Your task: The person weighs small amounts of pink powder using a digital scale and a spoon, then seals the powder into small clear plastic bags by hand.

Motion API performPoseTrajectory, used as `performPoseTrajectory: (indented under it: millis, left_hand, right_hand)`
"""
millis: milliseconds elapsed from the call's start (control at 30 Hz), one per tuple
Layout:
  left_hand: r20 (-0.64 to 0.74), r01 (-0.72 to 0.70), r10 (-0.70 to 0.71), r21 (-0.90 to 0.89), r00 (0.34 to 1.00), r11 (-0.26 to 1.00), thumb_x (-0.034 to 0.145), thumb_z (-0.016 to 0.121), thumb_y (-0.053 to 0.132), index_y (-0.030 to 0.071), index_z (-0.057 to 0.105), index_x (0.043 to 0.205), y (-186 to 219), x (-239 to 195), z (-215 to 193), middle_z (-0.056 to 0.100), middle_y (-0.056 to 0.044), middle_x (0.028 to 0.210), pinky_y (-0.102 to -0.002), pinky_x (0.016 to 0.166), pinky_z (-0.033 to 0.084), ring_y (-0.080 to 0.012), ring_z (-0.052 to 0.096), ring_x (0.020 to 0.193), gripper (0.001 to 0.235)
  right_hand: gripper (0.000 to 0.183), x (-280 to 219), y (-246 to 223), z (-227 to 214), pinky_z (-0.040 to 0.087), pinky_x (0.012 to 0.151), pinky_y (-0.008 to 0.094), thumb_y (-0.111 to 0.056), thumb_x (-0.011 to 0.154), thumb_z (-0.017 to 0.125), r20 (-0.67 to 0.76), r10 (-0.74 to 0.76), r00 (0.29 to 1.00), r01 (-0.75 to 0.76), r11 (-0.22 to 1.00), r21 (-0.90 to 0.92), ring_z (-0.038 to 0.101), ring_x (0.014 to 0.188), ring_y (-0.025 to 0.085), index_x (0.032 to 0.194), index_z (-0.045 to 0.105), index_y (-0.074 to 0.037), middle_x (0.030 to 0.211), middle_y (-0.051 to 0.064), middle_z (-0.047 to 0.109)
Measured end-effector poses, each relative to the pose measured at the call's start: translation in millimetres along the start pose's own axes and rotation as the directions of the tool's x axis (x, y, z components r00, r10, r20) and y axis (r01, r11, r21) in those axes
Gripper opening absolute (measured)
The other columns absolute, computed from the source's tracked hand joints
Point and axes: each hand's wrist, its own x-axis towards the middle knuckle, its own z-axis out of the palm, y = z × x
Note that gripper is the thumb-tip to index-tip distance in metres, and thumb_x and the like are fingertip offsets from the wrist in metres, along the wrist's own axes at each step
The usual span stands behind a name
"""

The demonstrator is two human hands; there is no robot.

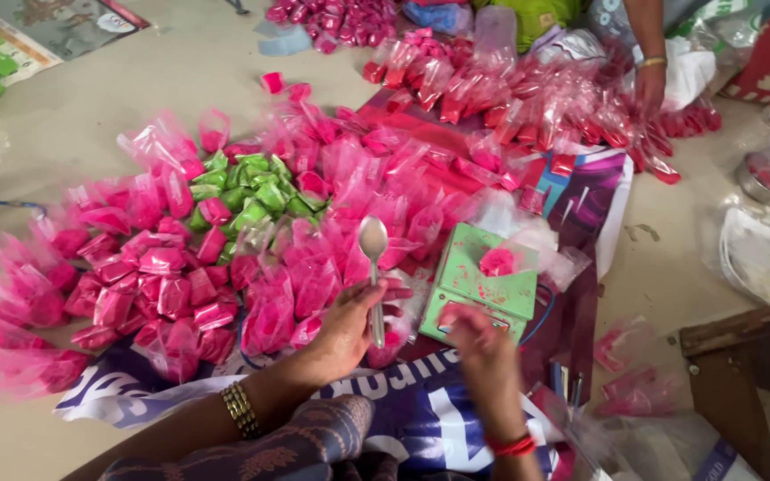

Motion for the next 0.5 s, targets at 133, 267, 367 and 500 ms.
performPoseTrajectory:
  millis: [133,267,367,500]
  left_hand:
    - [0.019,0.108,-0.11,0.102,0.994,0.989,0.099,0.061,0.025,0.007,0.072,0.116,-4.0,-23.7,25.0,0.077,-0.007,0.106,-0.035,0.063,0.059,-0.0174,0.071,0.077,0.028]
    - [0.077,0.142,-0.156,0.161,0.985,0.977,0.098,0.063,0.028,0.007,0.072,0.119,-22.9,-20.6,27.4,0.075,-0.005,0.099,-0.034,0.066,0.06,-0.015,0.071,0.079,0.031]
    - [0.139,0.127,-0.161,0.223,0.977,0.966,0.099,0.066,0.031,0.008,0.073,0.123,-33.5,-14.5,19.3,0.075,-0.004,0.1,-0.029,0.065,0.056,-0.0117,0.068,0.08,0.034]
    - [0.164,0.118,-0.179,0.327,0.97,0.938,0.098,0.067,0.034,0.008,0.072,0.125,-33.6,-9.2,20.1,0.075,-0.003,0.103,-0.028,0.067,0.053,-0.0118,0.067,0.08,0.038]
  right_hand:
    - [0.02,-36.2,-32.0,15.5,0.056,0.077,0.028,-0.014,0.094,0.07,0.235,0.088,0.968,-0.215,0.773,0.596,0.067,0.084,0.011,0.108,0.074,-0.001,0.094,0.004,0.076]
    - [0.025,-38.0,-30.0,20.0,0.058,0.075,0.028,-0.012,0.091,0.071,0.333,0.103,0.937,-0.32,0.635,0.703,0.069,0.083,0.012,0.113,0.069,-0.001,0.096,0.004,0.076]
    - [0.026,-37.5,-17.8,25.9,0.055,0.07,0.027,-0.01,0.09,0.071,0.349,0.121,0.929,-0.354,0.566,0.744,0.067,0.079,0.013,0.114,0.069,-0.001,0.093,0.006,0.075]
    - [0.023,-34.3,6.8,29.1,0.052,0.07,0.026,-0.006,0.091,0.071,0.346,0.113,0.932,-0.357,0.461,0.812,0.066,0.078,0.012,0.112,0.072,0.002,0.092,0.006,0.074]
